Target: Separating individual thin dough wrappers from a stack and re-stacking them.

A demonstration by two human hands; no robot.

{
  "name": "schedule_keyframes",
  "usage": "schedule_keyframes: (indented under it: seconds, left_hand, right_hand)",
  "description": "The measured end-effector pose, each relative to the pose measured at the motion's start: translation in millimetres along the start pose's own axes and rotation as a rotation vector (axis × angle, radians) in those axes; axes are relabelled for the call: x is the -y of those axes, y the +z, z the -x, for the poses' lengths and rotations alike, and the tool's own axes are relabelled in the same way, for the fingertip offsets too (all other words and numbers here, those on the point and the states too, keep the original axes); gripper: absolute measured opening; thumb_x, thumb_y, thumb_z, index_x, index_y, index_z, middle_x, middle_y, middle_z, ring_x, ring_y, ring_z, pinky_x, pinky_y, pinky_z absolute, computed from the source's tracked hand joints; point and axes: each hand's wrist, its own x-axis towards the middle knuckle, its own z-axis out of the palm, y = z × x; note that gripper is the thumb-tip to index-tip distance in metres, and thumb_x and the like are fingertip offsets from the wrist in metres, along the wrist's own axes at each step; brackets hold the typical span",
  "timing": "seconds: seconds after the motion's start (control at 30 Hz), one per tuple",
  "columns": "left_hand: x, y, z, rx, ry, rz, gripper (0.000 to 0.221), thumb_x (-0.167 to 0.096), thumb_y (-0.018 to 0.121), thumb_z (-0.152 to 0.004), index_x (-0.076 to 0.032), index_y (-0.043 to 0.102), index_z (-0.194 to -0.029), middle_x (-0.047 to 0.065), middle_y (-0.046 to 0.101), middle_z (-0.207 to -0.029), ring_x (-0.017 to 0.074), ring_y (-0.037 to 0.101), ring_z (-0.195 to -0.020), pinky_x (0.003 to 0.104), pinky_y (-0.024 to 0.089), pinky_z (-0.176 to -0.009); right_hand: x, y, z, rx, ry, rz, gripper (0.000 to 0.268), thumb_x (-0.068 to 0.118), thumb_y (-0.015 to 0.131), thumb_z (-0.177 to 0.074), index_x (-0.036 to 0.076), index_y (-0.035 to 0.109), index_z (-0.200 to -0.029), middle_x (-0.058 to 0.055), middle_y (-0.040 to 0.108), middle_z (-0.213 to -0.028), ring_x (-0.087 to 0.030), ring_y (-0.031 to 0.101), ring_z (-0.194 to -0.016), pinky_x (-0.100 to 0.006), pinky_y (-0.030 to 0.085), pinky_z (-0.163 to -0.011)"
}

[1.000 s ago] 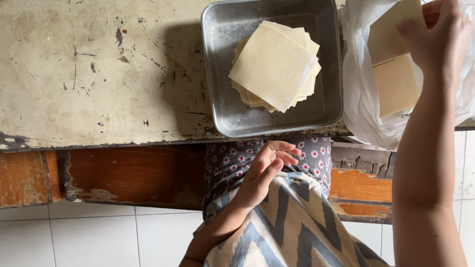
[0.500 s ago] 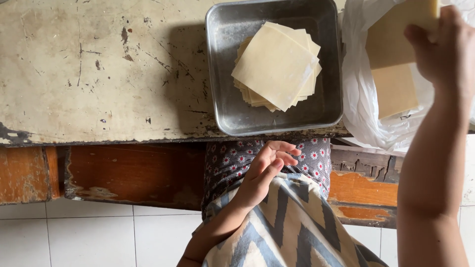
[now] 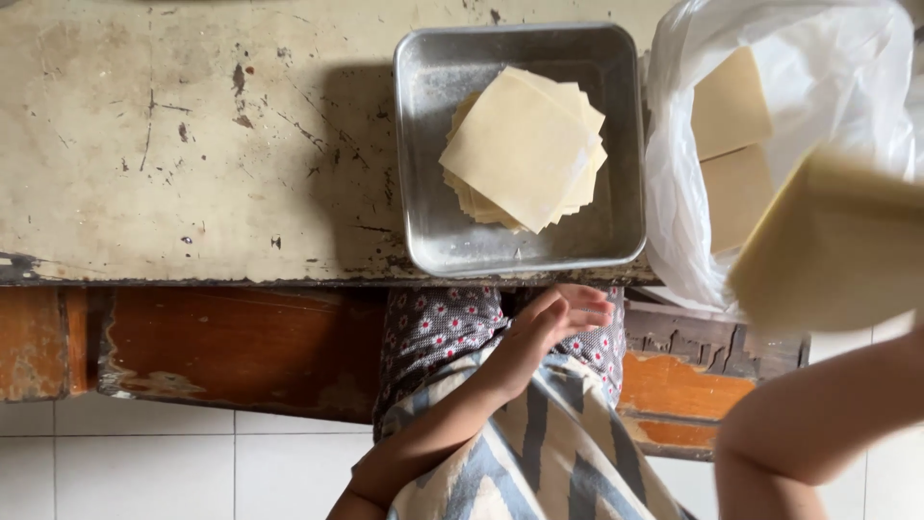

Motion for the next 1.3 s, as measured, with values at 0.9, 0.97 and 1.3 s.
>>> schedule_keyframes:
  seconds: [0.9, 0.97, 1.3]
  left_hand:
    - [14, -18, 16, 0.362, -0.407, 0.191, 0.085, -0.075, 0.027, -0.093, -0.001, 0.045, -0.129, 0.024, 0.055, -0.106, 0.0344, 0.063, -0.086, 0.051, 0.055, -0.068]
    - [-7, -17, 12, 0.358, -0.443, 0.277, 0.083, -0.076, 0.032, -0.087, -0.015, 0.031, -0.142, 0.021, 0.053, -0.114, 0.0336, 0.06, -0.09, 0.049, 0.055, -0.069]
    - [-15, -6, -6, 0.27, -0.329, 0.456, 0.097, -0.074, 0.029, -0.083, -0.008, 0.015, -0.152, 0.027, 0.032, -0.144, 0.0294, 0.049, -0.117, 0.041, 0.047, -0.09]
  right_hand:
    - [126, 163, 63, 0.275, -0.103, -0.788, 0.016, 0.014, 0.075, -0.07, 0.004, 0.067, -0.079, -0.007, 0.068, -0.06, -0.014, 0.06, -0.051, -0.031, 0.051, -0.052]
    - [133, 150, 71, 0.297, -0.091, -0.751, 0.023, 0.019, 0.069, -0.076, 0.004, 0.064, -0.093, -0.007, 0.069, -0.081, -0.015, 0.064, -0.067, -0.028, 0.054, -0.056]
    - [27, 198, 130, 0.537, 0.093, -2.217, 0.016, 0.014, 0.035, -0.095, 0.01, 0.02, -0.097, -0.003, 0.022, -0.095, -0.02, 0.019, -0.087, -0.038, 0.013, -0.077]
